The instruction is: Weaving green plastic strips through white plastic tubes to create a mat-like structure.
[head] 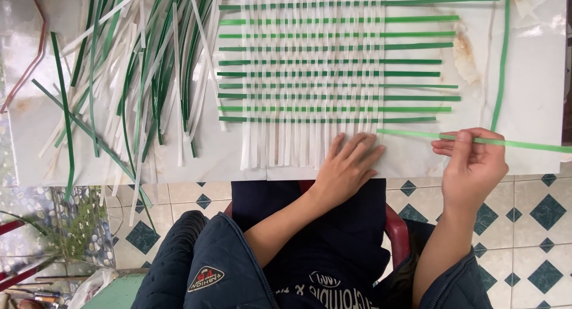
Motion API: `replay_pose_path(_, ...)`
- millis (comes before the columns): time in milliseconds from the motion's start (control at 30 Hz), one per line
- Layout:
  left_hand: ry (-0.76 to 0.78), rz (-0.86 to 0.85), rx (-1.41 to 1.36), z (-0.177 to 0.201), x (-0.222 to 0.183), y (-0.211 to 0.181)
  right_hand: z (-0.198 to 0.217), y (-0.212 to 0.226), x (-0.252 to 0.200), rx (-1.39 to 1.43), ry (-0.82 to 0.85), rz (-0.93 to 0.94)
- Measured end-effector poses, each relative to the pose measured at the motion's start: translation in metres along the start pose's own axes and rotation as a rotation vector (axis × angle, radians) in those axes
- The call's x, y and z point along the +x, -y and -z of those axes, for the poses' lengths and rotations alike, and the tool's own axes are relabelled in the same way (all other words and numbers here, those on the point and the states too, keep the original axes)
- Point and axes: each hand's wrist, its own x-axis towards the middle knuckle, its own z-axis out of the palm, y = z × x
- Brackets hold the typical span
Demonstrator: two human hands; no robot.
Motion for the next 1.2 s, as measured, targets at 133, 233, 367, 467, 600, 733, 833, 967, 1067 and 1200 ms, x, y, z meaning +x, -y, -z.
replay_pose_path(133, -0.005, -0.001, 0.027, 0.0, 0.0, -0.001, 0.0, 0.005, -0.001, -0.043, 0.037, -0.022)
replay_pose_path(233, 0.011, 0.005, 0.042, -0.001, 0.0, 0.0, 0.003, 0.016, -0.002, -0.035, 0.099, -0.044)
replay_pose_path(367, -0.002, 0.001, 0.054, -0.003, 0.002, -0.001, 0.0, 0.015, -0.005, -0.031, 0.113, -0.019)
replay_pose_path(467, -0.007, 0.037, 0.086, -0.005, 0.004, -0.003, -0.005, 0.007, -0.007, -0.059, 0.071, -0.028)
replay_pose_path(600, -0.032, 0.041, 0.138, 0.0, 0.005, -0.005, -0.003, 0.001, -0.009, -0.101, 0.037, 0.005)
replay_pose_path(733, -0.102, 0.029, 0.071, 0.001, 0.005, -0.004, 0.0, 0.003, -0.007, -0.08, 0.035, -0.002)
replay_pose_path(833, -0.137, 0.046, -0.023, -0.001, 0.005, -0.004, 0.002, 0.0, -0.008, -0.037, 0.024, -0.082)
replay_pose_path(967, -0.145, 0.082, -0.16, -0.001, 0.005, -0.004, 0.003, -0.023, -0.009, 0.16, -0.027, -0.3)
replay_pose_path(1067, -0.148, 0.095, -0.193, 0.001, 0.005, -0.004, 0.002, -0.037, -0.012, 0.29, -0.046, -0.47)
replay_pose_path(1200, -0.144, 0.111, -0.253, 0.001, 0.005, -0.003, -0.006, -0.036, -0.015, 0.301, -0.085, -0.519)
